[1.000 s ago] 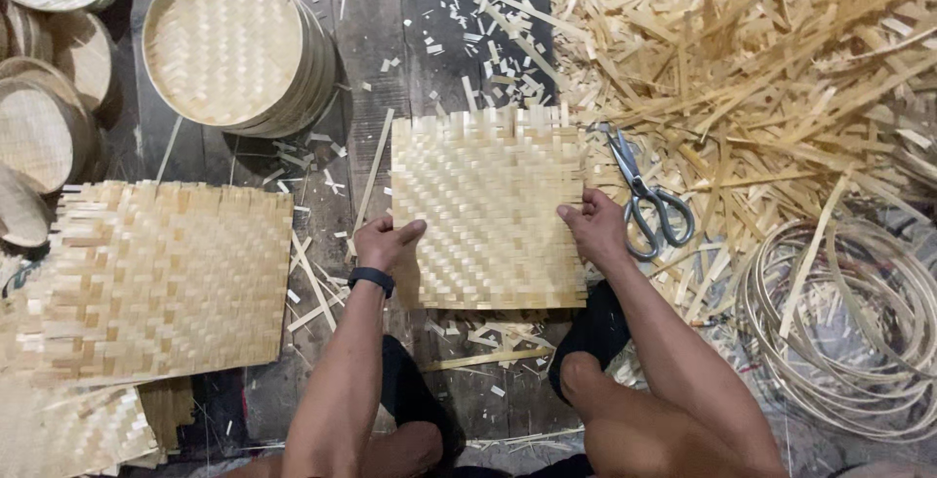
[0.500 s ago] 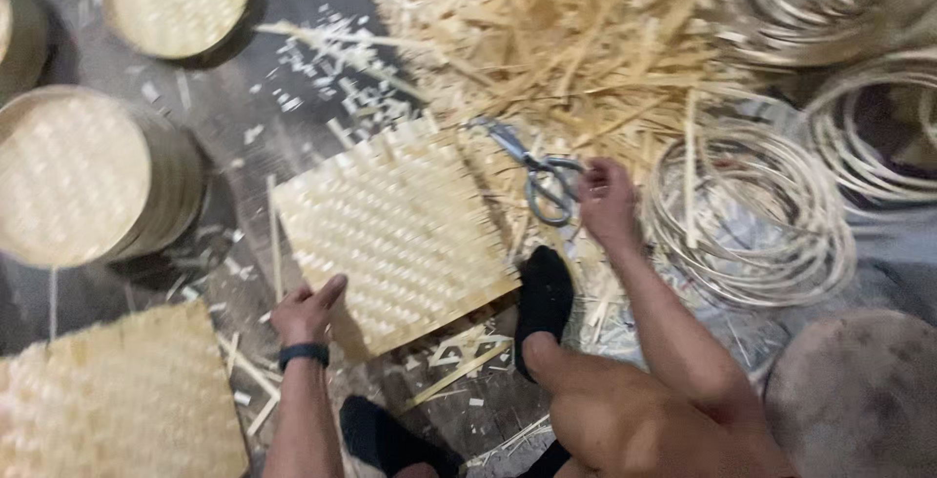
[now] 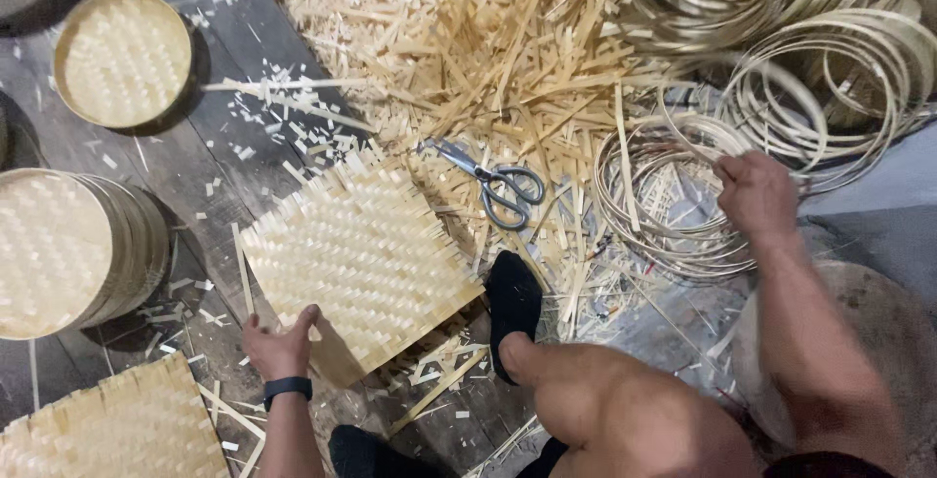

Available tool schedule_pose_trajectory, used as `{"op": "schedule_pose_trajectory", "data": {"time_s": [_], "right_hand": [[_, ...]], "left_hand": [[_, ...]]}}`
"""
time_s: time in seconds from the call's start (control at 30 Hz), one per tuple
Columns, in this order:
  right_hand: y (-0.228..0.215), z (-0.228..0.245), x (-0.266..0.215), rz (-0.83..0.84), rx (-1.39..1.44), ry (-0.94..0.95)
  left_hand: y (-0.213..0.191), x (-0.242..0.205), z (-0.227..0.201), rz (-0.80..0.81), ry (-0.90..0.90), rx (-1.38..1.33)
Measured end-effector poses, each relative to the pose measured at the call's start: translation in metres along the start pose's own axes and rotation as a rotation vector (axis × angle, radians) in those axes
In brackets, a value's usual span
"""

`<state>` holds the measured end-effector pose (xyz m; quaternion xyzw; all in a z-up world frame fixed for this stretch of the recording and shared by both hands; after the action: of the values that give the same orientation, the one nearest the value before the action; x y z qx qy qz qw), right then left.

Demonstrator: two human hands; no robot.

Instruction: The person assembles bamboo steamers by placing woven bases into circular wooden frames and securing them by hand and with shears.

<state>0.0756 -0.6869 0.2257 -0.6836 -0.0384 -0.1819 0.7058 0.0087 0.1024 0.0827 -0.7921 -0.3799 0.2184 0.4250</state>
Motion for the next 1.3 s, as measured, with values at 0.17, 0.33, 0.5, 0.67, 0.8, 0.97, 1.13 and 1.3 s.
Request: {"op": "schedule_pose_trajectory", "data": {"time_s": [0.17, 0.33, 0.5, 0.67, 0.8, 0.97, 1.13, 1.3], "right_hand": [[-0.14, 0.095, 0.062, -0.088, 0.66, -0.035], [-0.169, 0.21, 0.083, 0.434, 1.092, 0.25], [-0.147, 0.301, 0.07, 0.798, 1.378, 0.126], [-0.141, 0.349, 0.058, 0.811, 1.123, 0.003], [-0.23, 0.416, 0.015, -0.168, 0.618, -1.012], [-0.248, 0.492, -0.057, -0.598, 0.361, -1.463], [-0.216, 0.51, -0.068, -0.242, 0.288, -1.487], [-0.208, 0.516, -0.075, -0.313, 0.323, -1.446]], "left_hand": [[-0.052, -0.017, -0.1, -0.039, 0.243, -0.163], [-0.081, -0.057, -0.227, 0.528, 0.17, -0.922], [-0.098, -0.077, -0.266, 0.836, -0.203, -1.527], [-0.108, -0.085, -0.235, 0.973, -0.383, -1.557], [-0.131, -0.093, -0.228, 0.877, -0.268, -1.264], [-0.146, -0.128, -0.251, 1.013, -0.099, -1.131], [-0.157, -0.138, -0.244, 1.159, -0.119, -0.915], [-0.151, -0.142, -0.245, 1.027, 0.049, -0.889]]}}
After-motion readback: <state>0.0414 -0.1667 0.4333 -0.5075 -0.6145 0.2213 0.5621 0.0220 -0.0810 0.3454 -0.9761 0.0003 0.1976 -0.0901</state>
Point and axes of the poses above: each hand's wrist, its own x-axis towards the middle knuckle, its own y-axis out of the palm, z = x × y, the point moved 7 cm from there along x, towards the middle knuckle, and after that the axes turned 11 degrees about -z, right-handed, at the moved point
